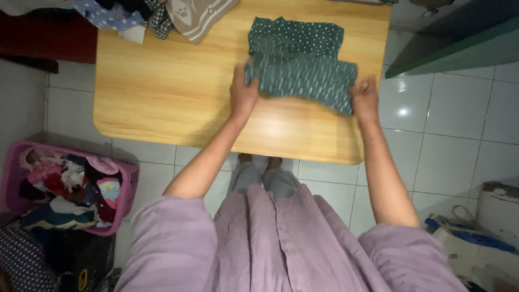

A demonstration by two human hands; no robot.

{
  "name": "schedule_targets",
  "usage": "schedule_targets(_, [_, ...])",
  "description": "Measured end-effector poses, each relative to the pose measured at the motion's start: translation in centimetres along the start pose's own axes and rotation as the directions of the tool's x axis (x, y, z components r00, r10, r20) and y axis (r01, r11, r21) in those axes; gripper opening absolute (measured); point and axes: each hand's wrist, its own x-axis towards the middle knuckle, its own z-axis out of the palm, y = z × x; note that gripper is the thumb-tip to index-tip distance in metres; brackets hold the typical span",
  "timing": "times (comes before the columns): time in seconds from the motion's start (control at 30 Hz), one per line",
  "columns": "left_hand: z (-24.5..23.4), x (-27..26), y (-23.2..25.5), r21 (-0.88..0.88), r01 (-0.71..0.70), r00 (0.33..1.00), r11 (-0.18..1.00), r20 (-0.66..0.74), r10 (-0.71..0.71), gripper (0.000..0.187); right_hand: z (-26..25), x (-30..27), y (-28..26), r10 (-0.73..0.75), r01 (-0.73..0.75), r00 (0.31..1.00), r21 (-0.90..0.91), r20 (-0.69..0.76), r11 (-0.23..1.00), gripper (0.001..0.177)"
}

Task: The person folds several items of clothing on a wooden table, including a maroon shirt, a dark blue shirt, a purple shirt, a green dotted shirt, and an orange shirt.

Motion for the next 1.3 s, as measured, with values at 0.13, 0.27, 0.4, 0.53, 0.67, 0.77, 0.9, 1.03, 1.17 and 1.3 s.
schedule_targets(0.13, [-1.4,-7.6,-4.6,0.006,0.317,0.823,0.949,0.495,-0.278,0.022,1.5,-5.7,1.9,0.402,-0.376,0.88,-0.145,0.254,0.915,0.047])
schedule_targets(0.27, [-0.9,-9.9,-5.7,0.083,0.498,0.653,0.863,0.618,-0.437,0.023,2.5,-7.7,2.7,0.433,-0.436,0.854,-0.059,0.289,0.898,0.057])
schedule_targets(0.4, [-1.1,-10.3,-4.3,-0.103,0.468,0.778,0.878,0.52,-0.354,0.046,2.6,-9.1,2.2,0.299,-0.243,0.93,-0.254,0.212,0.936,0.052])
schedule_targets(0.53, [-2.4,-9.4,-2.2,-0.286,0.595,0.758,0.751,0.512,-0.405,0.058,2.5,-10.0,2.7,0.237,-0.168,0.952,-0.315,0.193,0.934,0.045])
schedule_targets(0.67, [-6.1,-7.7,0.4,-0.001,0.8,0.489,0.6,0.58,-0.651,0.058,1.3,-10.8,2.5,0.222,-0.151,0.962,-0.367,0.161,0.918,0.038])
schedule_targets(0.77, [-8.2,-7.0,1.5,0.254,0.536,0.637,0.805,0.505,-0.583,0.064,0.9,-12.0,0.3,0.216,-0.144,0.973,-0.519,0.081,0.843,0.035])
schedule_targets(0.9, [-7.9,-7.2,3.0,0.173,0.189,0.85,0.967,0.464,-0.249,0.072,4.6,-12.0,-3.0,-0.161,0.137,0.987,-0.607,0.016,0.783,0.041])
schedule_targets(1.03, [-2.6,-6.7,3.7,0.044,0.046,0.78,0.998,0.623,-0.064,0.072,12.3,-12.0,-5.4,-0.374,0.394,0.917,-0.441,0.137,0.806,0.045])
schedule_targets(1.17, [1.3,-5.8,2.6,0.203,-0.104,0.747,0.974,0.662,-0.059,0.063,16.1,-9.9,-5.2,-0.349,0.473,0.872,-0.408,0.343,0.781,0.052])
schedule_targets(1.3, [1.0,-4.0,0.2,0.294,-0.116,0.757,0.949,0.645,-0.107,0.069,11.0,-6.5,-3.5,-0.206,0.218,0.975,-0.549,0.084,0.807,0.054])
